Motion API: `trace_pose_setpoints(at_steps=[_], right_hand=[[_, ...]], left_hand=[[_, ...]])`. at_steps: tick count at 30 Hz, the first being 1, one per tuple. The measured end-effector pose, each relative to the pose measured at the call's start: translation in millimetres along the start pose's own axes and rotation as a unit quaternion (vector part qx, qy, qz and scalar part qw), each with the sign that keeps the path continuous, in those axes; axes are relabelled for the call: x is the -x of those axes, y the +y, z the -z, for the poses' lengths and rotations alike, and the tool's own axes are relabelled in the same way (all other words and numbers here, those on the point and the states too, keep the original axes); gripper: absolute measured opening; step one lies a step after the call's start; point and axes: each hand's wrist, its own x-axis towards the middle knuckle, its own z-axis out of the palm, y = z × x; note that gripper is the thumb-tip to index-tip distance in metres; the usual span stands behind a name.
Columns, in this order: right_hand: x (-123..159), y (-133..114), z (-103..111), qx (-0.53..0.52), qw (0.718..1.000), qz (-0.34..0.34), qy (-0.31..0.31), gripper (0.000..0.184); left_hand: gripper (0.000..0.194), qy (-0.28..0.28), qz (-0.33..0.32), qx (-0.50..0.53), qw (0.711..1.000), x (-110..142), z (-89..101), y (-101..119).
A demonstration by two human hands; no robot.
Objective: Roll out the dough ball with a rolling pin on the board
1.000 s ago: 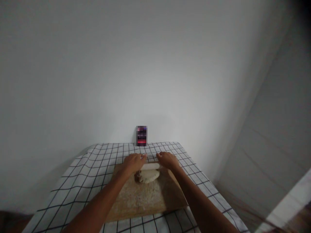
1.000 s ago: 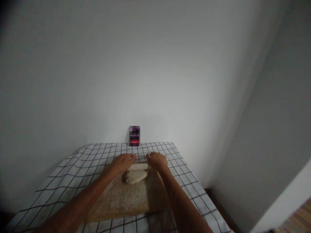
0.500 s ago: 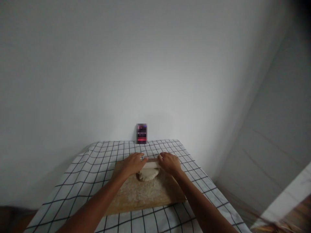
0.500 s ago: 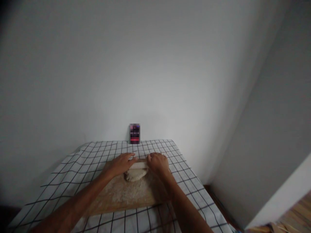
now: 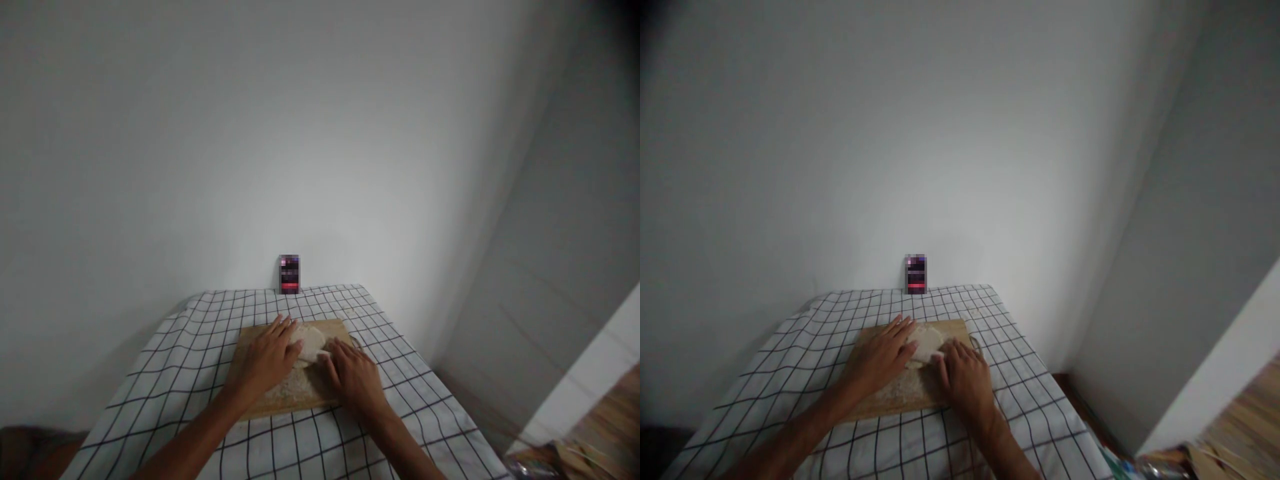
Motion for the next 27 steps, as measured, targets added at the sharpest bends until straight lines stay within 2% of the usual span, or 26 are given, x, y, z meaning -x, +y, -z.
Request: trace_pose_setpoints(at_steps=[4, 9, 11, 14, 16, 17, 19, 21, 24, 27], right_hand=[[11.6, -2.0, -0.8, -0.031, 0.999, 0.018, 0.030, 0.033], [14.6, -3.0, -4.5, -0.067, 0.995, -0.002, 0.073, 0.027], [14.4, 0.5, -8.4, -0.091, 0.993, -0.018, 0.076, 0.025], [12.5, 11.0, -14.2, -0.162, 0.982, -0.040, 0.087, 0.023], [10.5, 19.4, -16.4, -0.240, 0.962, -0.065, 0.110, 0.026], [9.7, 23.2, -16.9, -0.282, 0.948, -0.087, 0.123, 0.031], [8.7, 28.9, -16.8, -0.357, 0.913, -0.141, 0.141, 0.042], [9.0, 31.7, -15.8, -0.404, 0.883, -0.183, 0.155, 0.049], [10.8, 31.8, -14.6, -0.438, 0.863, -0.194, 0.158, 0.050], [11.9, 31.3, -14.6, -0.461, 0.854, -0.193, 0.146, 0.049]], left_hand=[[0.054, 0.022, -0.010, 0.022, 0.999, 18.0, 2.6, 4.2], [0.055, -0.027, 0.030, 0.109, 0.993, 35.8, 7.1, 1.1], [0.048, -0.035, 0.064, 0.205, 0.976, 39.1, 9.9, -10.0], [0.045, 0.010, 0.164, 0.348, 0.923, 39.0, 14.9, -33.3], [0.044, 0.050, 0.216, 0.373, 0.901, 36.2, 17.3, -45.5], [0.041, 0.061, 0.221, 0.367, 0.902, 34.3, 17.9, -48.4], [0.033, 0.068, 0.183, 0.332, 0.923, 29.1, 18.1, -45.9], [0.026, 0.066, 0.119, 0.279, 0.951, 22.0, 17.0, -32.5], [0.024, 0.031, 0.018, 0.201, 0.979, 7.5, 13.0, -1.4], [0.034, -0.042, -0.080, 0.143, 0.986, -9.9, 6.7, 23.5]])
